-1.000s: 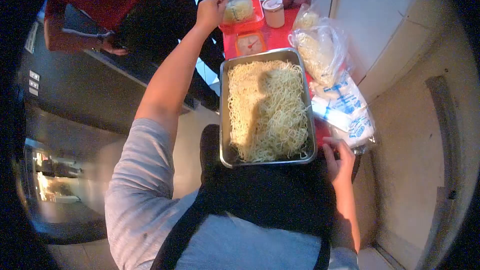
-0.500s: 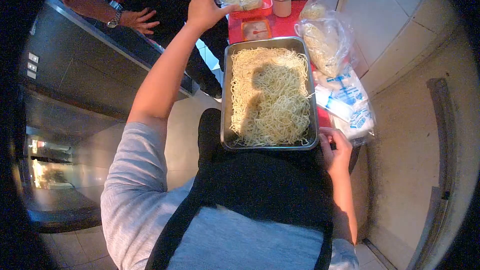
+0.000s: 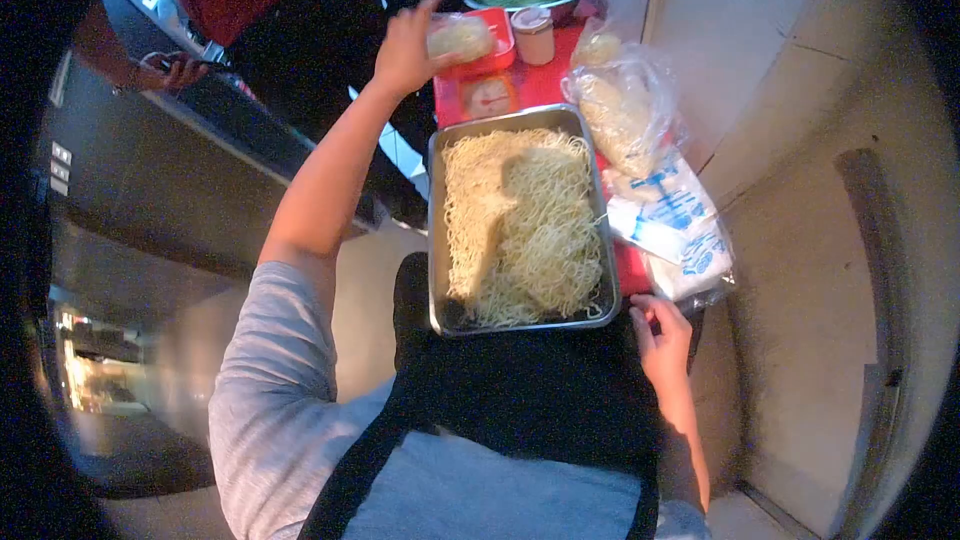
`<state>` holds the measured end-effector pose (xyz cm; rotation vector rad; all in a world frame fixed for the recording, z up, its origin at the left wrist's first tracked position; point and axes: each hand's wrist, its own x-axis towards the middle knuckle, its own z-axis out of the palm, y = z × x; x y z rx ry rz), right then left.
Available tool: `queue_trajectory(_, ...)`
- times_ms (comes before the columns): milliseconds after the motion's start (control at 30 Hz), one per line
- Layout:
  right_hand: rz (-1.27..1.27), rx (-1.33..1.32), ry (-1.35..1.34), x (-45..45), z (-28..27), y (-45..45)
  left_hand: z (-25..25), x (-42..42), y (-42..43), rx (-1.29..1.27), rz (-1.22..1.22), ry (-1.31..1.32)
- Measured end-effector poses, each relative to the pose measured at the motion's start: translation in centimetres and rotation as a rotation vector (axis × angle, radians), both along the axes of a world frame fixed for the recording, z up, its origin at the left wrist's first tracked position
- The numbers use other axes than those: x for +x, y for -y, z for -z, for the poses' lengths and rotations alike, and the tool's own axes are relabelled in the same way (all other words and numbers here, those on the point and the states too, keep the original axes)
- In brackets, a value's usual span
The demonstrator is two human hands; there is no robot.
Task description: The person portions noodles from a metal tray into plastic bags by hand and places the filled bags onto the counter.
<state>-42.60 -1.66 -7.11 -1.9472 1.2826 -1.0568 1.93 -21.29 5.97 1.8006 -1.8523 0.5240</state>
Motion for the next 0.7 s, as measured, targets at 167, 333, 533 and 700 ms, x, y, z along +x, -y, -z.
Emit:
queue_trajectory(167, 0.218, -0.004, -0.013, -3.4, 4.0, 0.0, -3.1, 2.6, 8.2, -0.109, 0.166, 0.033)
queue_trajectory(333, 0.437, -0.101, 0.125, -4.8, 8.3, 1.9, -9.2, -1.5, 14.1, -0.047, 0.228, -0.020)
queue_trajectory(533, 0.474, 0.043, 0.290, -5.7, 7.3, 2.9, -6.8, -7.4, 22.8, 0.024, 0.147, -0.061)
queue_trajectory(700, 0.541, 0.135, 0.530, -6.8, 8.3, 2.4, -1.4, -12.2, 27.1, -0.044, 0.115, -0.009)
